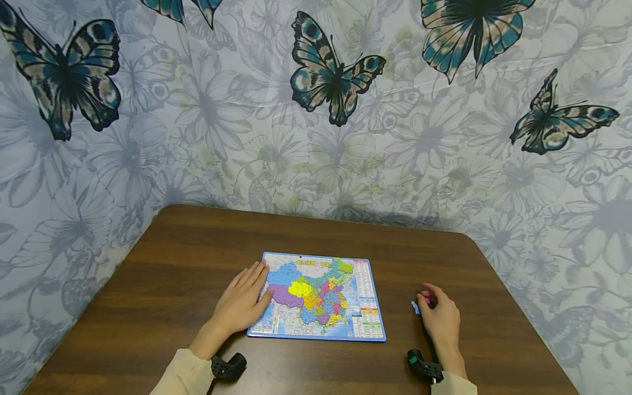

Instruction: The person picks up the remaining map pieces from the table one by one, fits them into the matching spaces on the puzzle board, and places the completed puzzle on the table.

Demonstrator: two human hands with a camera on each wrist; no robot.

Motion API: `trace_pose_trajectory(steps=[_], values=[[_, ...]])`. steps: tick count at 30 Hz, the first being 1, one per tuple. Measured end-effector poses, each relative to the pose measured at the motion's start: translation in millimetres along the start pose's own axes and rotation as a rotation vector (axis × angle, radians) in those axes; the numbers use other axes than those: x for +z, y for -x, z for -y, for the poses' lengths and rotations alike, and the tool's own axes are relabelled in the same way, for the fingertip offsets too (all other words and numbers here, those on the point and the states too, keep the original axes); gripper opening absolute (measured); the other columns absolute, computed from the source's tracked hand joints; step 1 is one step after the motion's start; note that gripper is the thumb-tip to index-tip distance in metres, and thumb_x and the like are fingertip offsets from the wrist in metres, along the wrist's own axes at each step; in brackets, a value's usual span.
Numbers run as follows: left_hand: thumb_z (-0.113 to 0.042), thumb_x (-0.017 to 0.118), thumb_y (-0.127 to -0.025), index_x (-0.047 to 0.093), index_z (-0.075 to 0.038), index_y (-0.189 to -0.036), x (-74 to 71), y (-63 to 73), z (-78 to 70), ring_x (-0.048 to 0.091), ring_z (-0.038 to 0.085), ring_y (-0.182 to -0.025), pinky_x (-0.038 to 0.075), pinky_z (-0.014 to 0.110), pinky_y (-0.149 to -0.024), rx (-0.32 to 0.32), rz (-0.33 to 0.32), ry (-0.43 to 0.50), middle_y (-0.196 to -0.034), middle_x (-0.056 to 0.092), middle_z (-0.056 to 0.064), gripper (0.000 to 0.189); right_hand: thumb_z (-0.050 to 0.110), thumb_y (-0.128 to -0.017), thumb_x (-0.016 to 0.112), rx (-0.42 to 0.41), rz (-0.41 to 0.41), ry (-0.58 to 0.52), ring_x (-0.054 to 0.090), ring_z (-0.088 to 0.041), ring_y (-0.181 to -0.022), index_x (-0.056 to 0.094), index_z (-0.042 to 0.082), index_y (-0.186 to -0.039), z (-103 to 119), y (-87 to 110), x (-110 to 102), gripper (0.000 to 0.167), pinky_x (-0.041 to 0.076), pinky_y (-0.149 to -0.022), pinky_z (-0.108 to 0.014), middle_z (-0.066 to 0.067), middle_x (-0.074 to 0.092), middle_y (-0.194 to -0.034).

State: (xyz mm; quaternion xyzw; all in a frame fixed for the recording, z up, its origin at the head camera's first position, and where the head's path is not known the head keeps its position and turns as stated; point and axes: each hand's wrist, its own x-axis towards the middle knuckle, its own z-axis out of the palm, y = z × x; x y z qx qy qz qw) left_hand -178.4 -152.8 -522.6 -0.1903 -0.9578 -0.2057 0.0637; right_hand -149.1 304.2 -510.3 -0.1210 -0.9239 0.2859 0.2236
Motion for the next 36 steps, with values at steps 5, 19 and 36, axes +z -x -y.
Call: trace_pose_trajectory(steps=[5, 19, 36], values=[[-0.043, 0.051, -0.106, 0.037, 0.001, -0.158, -0.2, 0.5, -0.3, 0.028, 0.036, -0.156, 0.02, 0.054, -0.127, 0.007, -0.01, 0.005, -0.167, 0.032, 0.017, 0.069, 0.01, -0.094, 0.071, -0.006, 0.044, -0.016, 0.068, -0.042, -0.109, 0.066, 0.0, -0.13, -1.0, 1.1, -1.7, 0.038, 0.047, -0.099, -0.061, -0.021, 0.074, -0.117], [-0.042, 0.05, -0.106, 0.036, 0.001, -0.158, 0.5, -0.6, -0.3, 0.027, 0.035, -0.156, 0.019, 0.053, -0.128, 0.008, -0.001, 0.0, -0.168, 0.03, 0.016, 0.069, 0.008, -0.093, 0.075, -0.071, -0.003, -0.012, 0.074, -0.029, -0.094, 0.072, 0.005, -0.124, -1.1, 2.9, -1.0, 0.031, 0.049, -0.079, -0.011, -0.012, 0.078, -0.108], [-0.042, 0.05, -0.106, 0.039, 0.001, -0.157, 1.1, 2.2, 0.4, 0.029, 0.035, -0.155, 0.022, 0.053, -0.127, 0.018, -0.032, 0.006, -0.167, 0.033, 0.016, 0.067, 0.001, -0.088, 0.078, -0.13, -0.064, -0.11, 0.074, -0.03, -0.092, 0.075, 0.005, -0.116, 12.2, 2.5, 3.5, 0.028, 0.042, -0.077, 0.002, -0.011, 0.078, -0.103]])
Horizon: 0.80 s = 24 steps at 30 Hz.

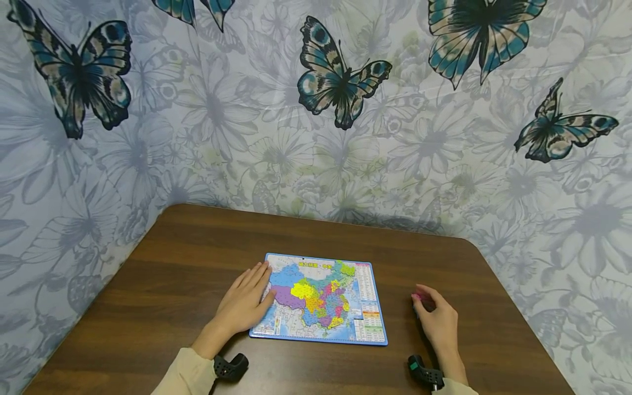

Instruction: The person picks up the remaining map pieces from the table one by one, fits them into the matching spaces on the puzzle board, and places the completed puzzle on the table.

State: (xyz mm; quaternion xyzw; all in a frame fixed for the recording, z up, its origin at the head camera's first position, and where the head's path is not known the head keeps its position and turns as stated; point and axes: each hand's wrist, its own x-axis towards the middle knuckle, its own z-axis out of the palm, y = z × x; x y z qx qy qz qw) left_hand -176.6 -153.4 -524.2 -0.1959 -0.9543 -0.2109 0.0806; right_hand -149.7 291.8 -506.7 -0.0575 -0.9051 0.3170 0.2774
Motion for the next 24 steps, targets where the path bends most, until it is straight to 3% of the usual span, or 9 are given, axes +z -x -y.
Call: trace_pose_trajectory(steps=[14, 24], values=[[-0.041, 0.051, -0.106, 0.039, 0.001, -0.157, -1.2, -0.5, 0.4, 0.028, 0.035, -0.156, 0.021, 0.054, -0.127, -0.007, 0.015, -0.005, -0.167, 0.032, 0.017, 0.067, 0.001, -0.089, 0.078, -0.01, 0.071, -0.047, 0.074, -0.03, -0.097, 0.076, 0.006, -0.114, 14.1, -1.1, 14.7, 0.026, 0.039, -0.081, 0.003, -0.009, 0.077, -0.103], [-0.041, 0.051, -0.106, 0.04, 0.001, -0.156, -1.0, 0.5, -0.6, 0.029, 0.036, -0.155, 0.022, 0.054, -0.126, -0.005, 0.002, 0.001, -0.167, 0.033, 0.017, 0.067, 0.0, -0.088, 0.079, -0.079, 0.082, -0.076, 0.075, -0.029, -0.094, 0.076, 0.005, -0.113, 24.7, -3.8, 23.3, 0.026, 0.052, -0.082, -0.01, -0.008, 0.077, -0.101]])
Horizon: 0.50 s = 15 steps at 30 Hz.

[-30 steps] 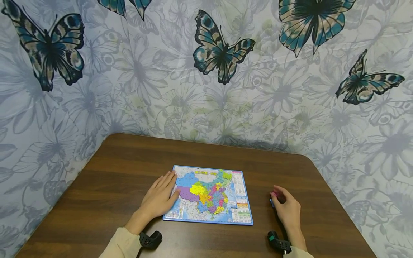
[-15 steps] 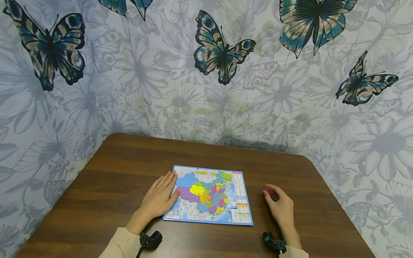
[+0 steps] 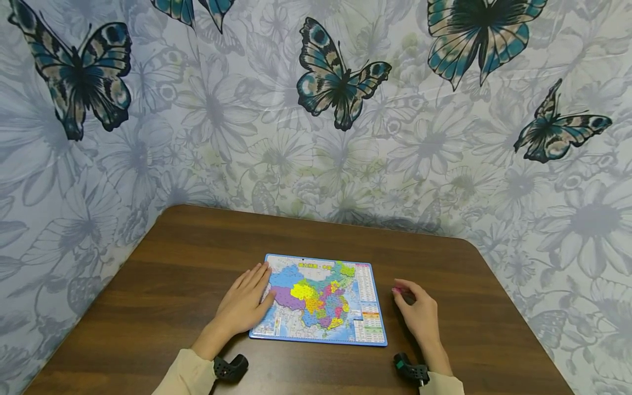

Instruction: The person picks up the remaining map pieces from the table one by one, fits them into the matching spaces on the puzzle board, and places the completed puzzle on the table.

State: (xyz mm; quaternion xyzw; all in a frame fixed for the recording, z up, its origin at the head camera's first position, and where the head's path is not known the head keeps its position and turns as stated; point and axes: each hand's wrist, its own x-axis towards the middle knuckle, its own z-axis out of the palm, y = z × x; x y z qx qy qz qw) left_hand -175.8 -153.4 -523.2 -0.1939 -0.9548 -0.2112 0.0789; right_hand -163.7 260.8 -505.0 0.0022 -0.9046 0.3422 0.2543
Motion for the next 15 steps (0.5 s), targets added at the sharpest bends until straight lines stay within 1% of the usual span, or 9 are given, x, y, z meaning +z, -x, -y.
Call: trace_pose_trajectory(steps=[5, 11, 13, 15], values=[[-0.041, 0.05, -0.106, 0.04, 0.002, -0.156, 0.3, 0.2, -0.2, 0.029, 0.035, -0.155, 0.021, 0.054, -0.127, -0.006, 0.002, 0.003, -0.167, 0.033, 0.016, 0.067, 0.001, -0.088, 0.079, -0.008, 0.011, -0.006, 0.075, -0.027, -0.096, 0.076, 0.007, -0.113, 5.8, -2.5, 5.6, 0.026, 0.05, -0.083, -0.007, -0.007, 0.078, -0.102], [-0.043, 0.05, -0.106, 0.038, 0.0, -0.158, 1.3, -0.7, -0.6, 0.028, 0.035, -0.156, 0.02, 0.053, -0.127, -0.013, 0.016, 0.002, -0.167, 0.031, 0.016, 0.069, -0.001, -0.086, 0.08, -0.046, 0.009, -0.034, 0.075, -0.026, -0.093, 0.077, 0.007, -0.111, 12.1, -6.0, 12.5, 0.026, 0.052, -0.083, -0.009, -0.007, 0.078, -0.101], [-0.043, 0.05, -0.106, 0.038, 0.0, -0.157, 2.1, -0.7, -0.3, 0.028, 0.035, -0.156, 0.02, 0.053, -0.127, -0.013, 0.011, -0.001, -0.167, 0.032, 0.015, 0.069, -0.001, -0.086, 0.081, -0.049, 0.016, -0.041, 0.075, -0.026, -0.092, 0.077, 0.007, -0.111, 14.4, -7.4, 14.7, 0.026, 0.053, -0.084, -0.012, -0.007, 0.078, -0.101], [-0.043, 0.051, -0.105, 0.04, 0.0, -0.157, 2.2, -0.5, -0.2, 0.029, 0.035, -0.155, 0.021, 0.054, -0.127, -0.01, 0.003, -0.001, -0.167, 0.033, 0.016, 0.068, 0.0, -0.086, 0.081, -0.048, 0.027, -0.042, 0.075, -0.025, -0.092, 0.077, 0.007, -0.111, 16.5, -8.4, 17.0, 0.026, 0.057, -0.085, -0.018, -0.006, 0.078, -0.101]])
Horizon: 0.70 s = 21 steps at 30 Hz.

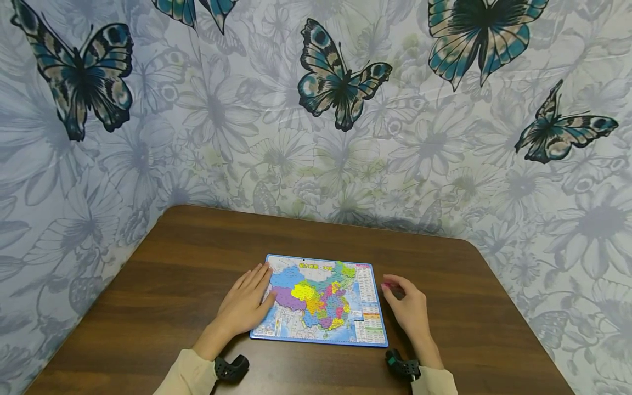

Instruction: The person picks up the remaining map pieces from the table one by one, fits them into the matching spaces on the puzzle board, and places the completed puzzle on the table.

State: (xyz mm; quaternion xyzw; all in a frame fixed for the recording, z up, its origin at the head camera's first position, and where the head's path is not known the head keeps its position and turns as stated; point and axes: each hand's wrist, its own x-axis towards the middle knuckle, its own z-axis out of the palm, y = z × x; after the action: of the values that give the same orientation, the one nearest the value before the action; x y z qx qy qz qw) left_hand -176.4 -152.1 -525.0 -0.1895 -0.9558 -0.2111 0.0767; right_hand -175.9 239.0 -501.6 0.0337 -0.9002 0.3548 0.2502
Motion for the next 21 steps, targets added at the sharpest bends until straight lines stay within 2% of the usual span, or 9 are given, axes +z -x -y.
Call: trace_pose_trajectory(steps=[4, 6, 9, 16, 21], values=[[-0.043, 0.051, -0.105, 0.038, 0.0, -0.157, 0.0, -0.4, 0.3, 0.028, 0.035, -0.156, 0.021, 0.053, -0.127, -0.004, 0.011, -0.002, -0.167, 0.032, 0.015, 0.069, 0.001, -0.086, 0.081, -0.003, 0.014, -0.001, 0.075, -0.024, -0.092, 0.077, 0.007, -0.111, 4.4, -1.6, 4.2, 0.026, 0.062, -0.085, -0.035, -0.006, 0.078, -0.101], [-0.044, 0.05, -0.106, 0.037, 0.0, -0.158, -0.1, -1.0, 0.6, 0.027, 0.035, -0.156, 0.02, 0.053, -0.127, -0.007, 0.024, -0.004, -0.168, 0.031, 0.015, 0.069, 0.001, -0.086, 0.082, -0.003, 0.017, -0.011, 0.075, -0.024, -0.092, 0.077, 0.007, -0.111, 6.9, -2.5, 6.2, 0.026, 0.062, -0.085, -0.038, -0.006, 0.078, -0.101], [-0.045, 0.05, -0.106, 0.035, 0.0, -0.159, -0.7, -0.9, 0.7, 0.025, 0.034, -0.157, 0.019, 0.052, -0.128, -0.011, 0.037, -0.006, -0.168, 0.029, 0.015, 0.07, 0.001, -0.085, 0.083, -0.002, 0.02, -0.025, 0.075, -0.023, -0.091, 0.077, 0.007, -0.111, 10.7, -4.1, 8.9, 0.027, 0.062, -0.085, -0.04, -0.006, 0.078, -0.102], [-0.043, 0.05, -0.106, 0.038, 0.001, -0.157, -1.4, -0.8, -0.6, 0.027, 0.034, -0.156, 0.02, 0.052, -0.128, -0.002, 0.013, -0.009, -0.167, 0.032, 0.015, 0.068, 0.002, -0.086, 0.082, -0.007, 0.049, -0.036, 0.075, -0.023, -0.092, 0.077, 0.006, -0.111, 17.3, -7.3, 16.7, 0.026, 0.061, -0.088, -0.044, -0.007, 0.078, -0.103], [-0.043, 0.051, -0.106, 0.039, 0.001, -0.157, 0.2, -0.6, -0.3, 0.028, 0.034, -0.156, 0.02, 0.052, -0.127, -0.003, 0.005, -0.008, -0.167, 0.032, 0.016, 0.069, 0.002, -0.087, 0.081, -0.032, 0.058, -0.053, 0.073, -0.023, -0.089, 0.077, 0.007, -0.109, 20.9, -6.4, 23.2, 0.023, 0.06, -0.085, -0.042, -0.006, 0.078, -0.101]])
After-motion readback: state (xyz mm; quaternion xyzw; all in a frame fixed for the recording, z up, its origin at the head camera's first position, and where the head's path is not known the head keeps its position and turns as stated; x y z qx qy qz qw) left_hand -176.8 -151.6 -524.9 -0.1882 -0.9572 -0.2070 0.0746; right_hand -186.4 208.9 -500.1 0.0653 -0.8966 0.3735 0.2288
